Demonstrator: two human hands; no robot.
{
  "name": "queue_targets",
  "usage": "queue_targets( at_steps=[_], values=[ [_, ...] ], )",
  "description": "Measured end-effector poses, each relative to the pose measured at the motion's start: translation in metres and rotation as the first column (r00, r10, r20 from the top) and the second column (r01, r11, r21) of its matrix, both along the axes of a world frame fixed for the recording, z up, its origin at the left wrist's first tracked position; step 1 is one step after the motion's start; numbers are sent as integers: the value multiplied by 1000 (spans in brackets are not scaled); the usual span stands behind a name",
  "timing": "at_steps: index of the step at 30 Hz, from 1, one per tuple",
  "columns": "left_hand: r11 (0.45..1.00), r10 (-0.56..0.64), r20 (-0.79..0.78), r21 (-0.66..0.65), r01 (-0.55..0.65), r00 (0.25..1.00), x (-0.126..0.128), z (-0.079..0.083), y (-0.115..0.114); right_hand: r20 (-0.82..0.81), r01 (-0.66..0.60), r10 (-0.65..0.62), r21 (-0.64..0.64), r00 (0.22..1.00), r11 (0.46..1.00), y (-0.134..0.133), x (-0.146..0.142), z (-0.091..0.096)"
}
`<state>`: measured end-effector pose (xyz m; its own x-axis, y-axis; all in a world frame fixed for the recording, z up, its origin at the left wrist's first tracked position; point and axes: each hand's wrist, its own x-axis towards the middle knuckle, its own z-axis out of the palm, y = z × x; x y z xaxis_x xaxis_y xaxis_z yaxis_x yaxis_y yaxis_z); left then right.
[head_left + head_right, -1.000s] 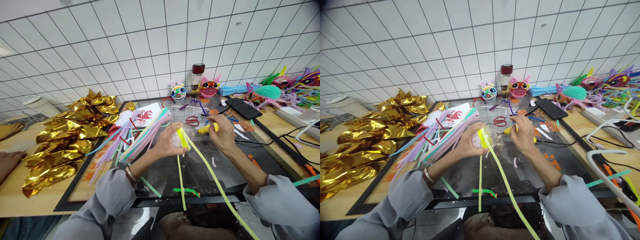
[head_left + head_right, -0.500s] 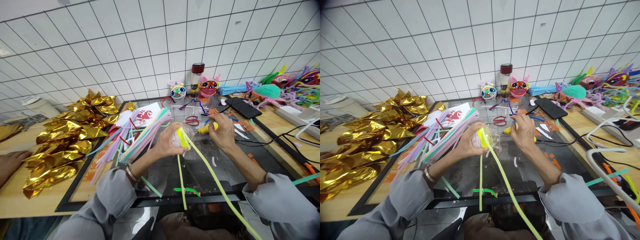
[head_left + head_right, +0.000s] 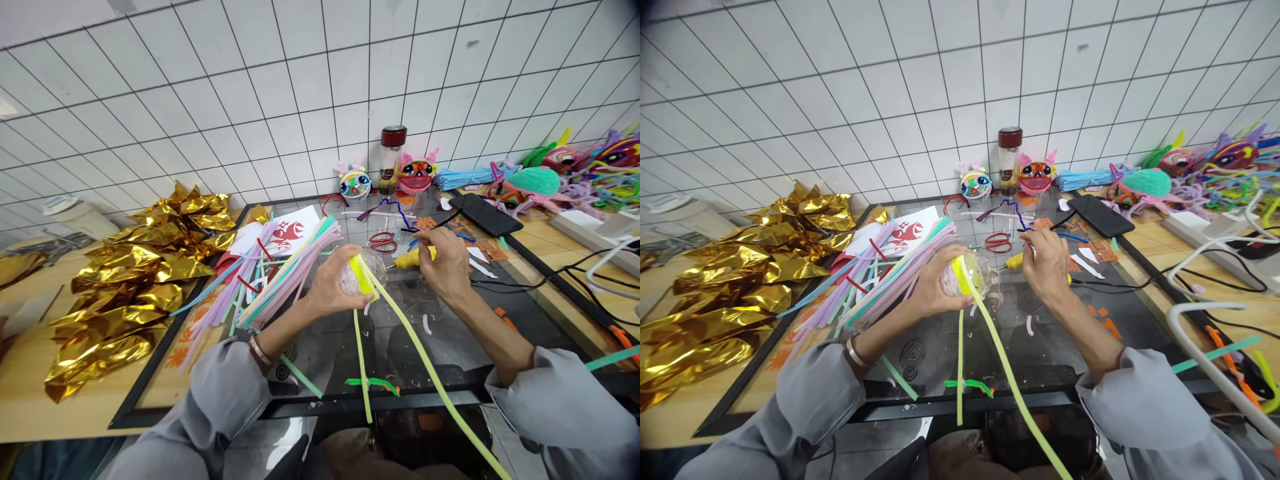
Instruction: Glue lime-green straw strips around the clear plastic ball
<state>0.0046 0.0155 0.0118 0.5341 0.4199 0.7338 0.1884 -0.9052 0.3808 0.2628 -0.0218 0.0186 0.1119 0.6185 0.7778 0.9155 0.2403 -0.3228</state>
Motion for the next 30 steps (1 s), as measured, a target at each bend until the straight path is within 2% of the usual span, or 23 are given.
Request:
queue_targets(
  at_steps=[5, 10, 19, 30],
  values=[
    [1000, -23, 34, 21, 23, 999, 0, 0, -1, -38, -61, 61, -6, 997, 998, 1, 1, 2],
    [1000, -13, 22, 17, 13, 1000, 0, -2, -1, -58, -71, 70, -14, 996, 997, -1, -2, 4],
    [1000, 1, 19, 19, -1, 1000, -3, -3, -1, -37, -45, 45, -10, 998, 999, -6, -7, 8],
    [1000, -9, 11, -28, 10, 1000, -2, -2, -1, 35, -77, 76, 23, 997, 997, -14, -16, 17]
  ],
)
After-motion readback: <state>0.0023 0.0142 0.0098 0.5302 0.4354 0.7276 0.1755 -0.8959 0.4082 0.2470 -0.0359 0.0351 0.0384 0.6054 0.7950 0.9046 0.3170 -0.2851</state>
